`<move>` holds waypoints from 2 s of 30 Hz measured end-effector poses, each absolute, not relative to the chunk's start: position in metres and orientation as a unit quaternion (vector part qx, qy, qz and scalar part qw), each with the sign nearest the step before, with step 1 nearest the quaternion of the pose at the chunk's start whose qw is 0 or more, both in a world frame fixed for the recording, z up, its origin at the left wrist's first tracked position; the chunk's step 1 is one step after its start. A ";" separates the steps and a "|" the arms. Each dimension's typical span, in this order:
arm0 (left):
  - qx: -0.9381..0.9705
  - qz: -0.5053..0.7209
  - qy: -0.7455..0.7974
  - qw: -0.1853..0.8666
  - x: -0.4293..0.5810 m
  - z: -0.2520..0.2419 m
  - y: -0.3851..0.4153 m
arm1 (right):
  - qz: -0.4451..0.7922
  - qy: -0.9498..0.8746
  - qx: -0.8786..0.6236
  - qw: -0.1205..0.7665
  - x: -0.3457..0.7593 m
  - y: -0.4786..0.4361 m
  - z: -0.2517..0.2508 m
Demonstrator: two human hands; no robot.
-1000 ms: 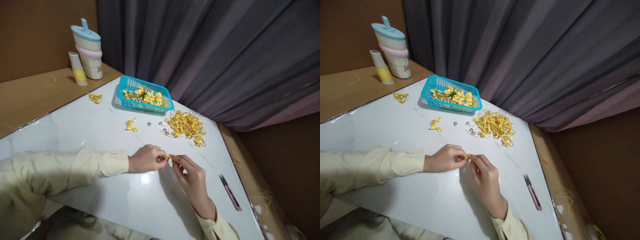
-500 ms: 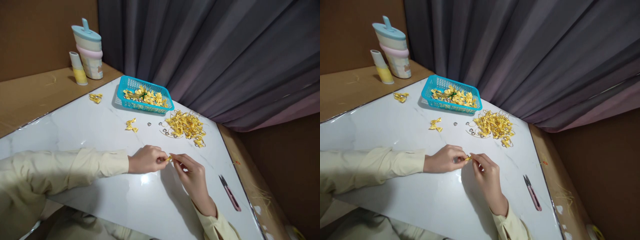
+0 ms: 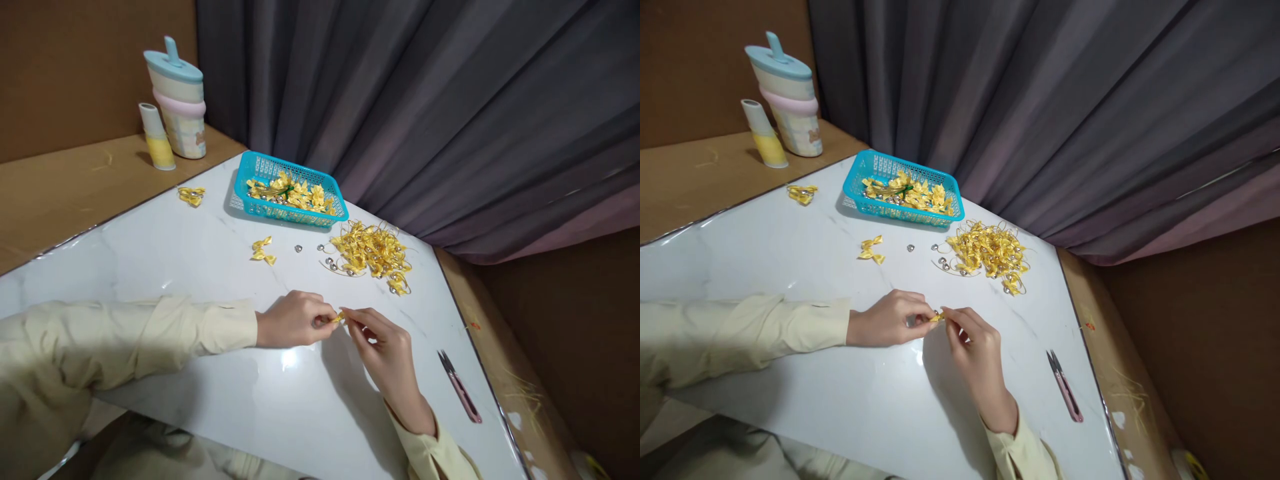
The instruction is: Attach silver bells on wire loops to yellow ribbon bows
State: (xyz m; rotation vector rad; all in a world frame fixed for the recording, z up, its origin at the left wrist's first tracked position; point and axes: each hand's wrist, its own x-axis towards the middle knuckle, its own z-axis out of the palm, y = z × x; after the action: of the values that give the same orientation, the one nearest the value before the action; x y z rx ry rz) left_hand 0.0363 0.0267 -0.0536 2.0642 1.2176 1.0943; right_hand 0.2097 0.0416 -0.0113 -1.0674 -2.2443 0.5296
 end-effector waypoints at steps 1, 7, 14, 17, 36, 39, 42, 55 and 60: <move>0.758 0.403 0.447 0.252 0.036 -0.054 0.027 | 0.197 -0.842 -0.407 0.295 0.210 0.041 -0.011; 0.759 0.404 0.444 0.252 0.035 -0.053 0.026 | 0.175 -0.835 -0.441 0.279 0.209 0.042 -0.011; 0.755 0.413 0.444 0.249 0.036 -0.053 0.025 | 0.142 -0.848 -0.426 0.281 0.209 0.039 -0.011; 0.755 0.419 0.443 0.239 0.036 -0.053 0.026 | 0.105 -0.864 -0.404 0.283 0.209 0.036 -0.012; 0.739 0.405 0.470 0.261 0.036 -0.052 0.028 | 0.091 -0.893 -0.334 0.286 0.208 0.032 -0.015; 0.743 0.397 0.471 0.262 0.037 -0.053 0.029 | 0.096 -0.886 -0.338 0.303 0.208 0.034 -0.015; 0.749 0.392 0.465 0.261 0.036 -0.054 0.029 | 0.101 -0.878 -0.342 0.319 0.208 0.035 -0.015; 0.764 0.377 0.448 0.271 0.035 -0.052 0.027 | 0.153 -0.864 -0.362 0.315 0.210 0.041 -0.015; 0.767 0.378 0.441 0.273 0.035 -0.050 0.025 | 0.157 -0.851 -0.399 0.304 0.212 0.042 -0.016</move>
State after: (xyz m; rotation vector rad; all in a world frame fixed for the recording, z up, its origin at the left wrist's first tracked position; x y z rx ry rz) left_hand 0.0352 0.0254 -0.0498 2.0644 1.1869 1.0170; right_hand 0.2119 0.0415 -0.0158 -1.0559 -2.2550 0.4151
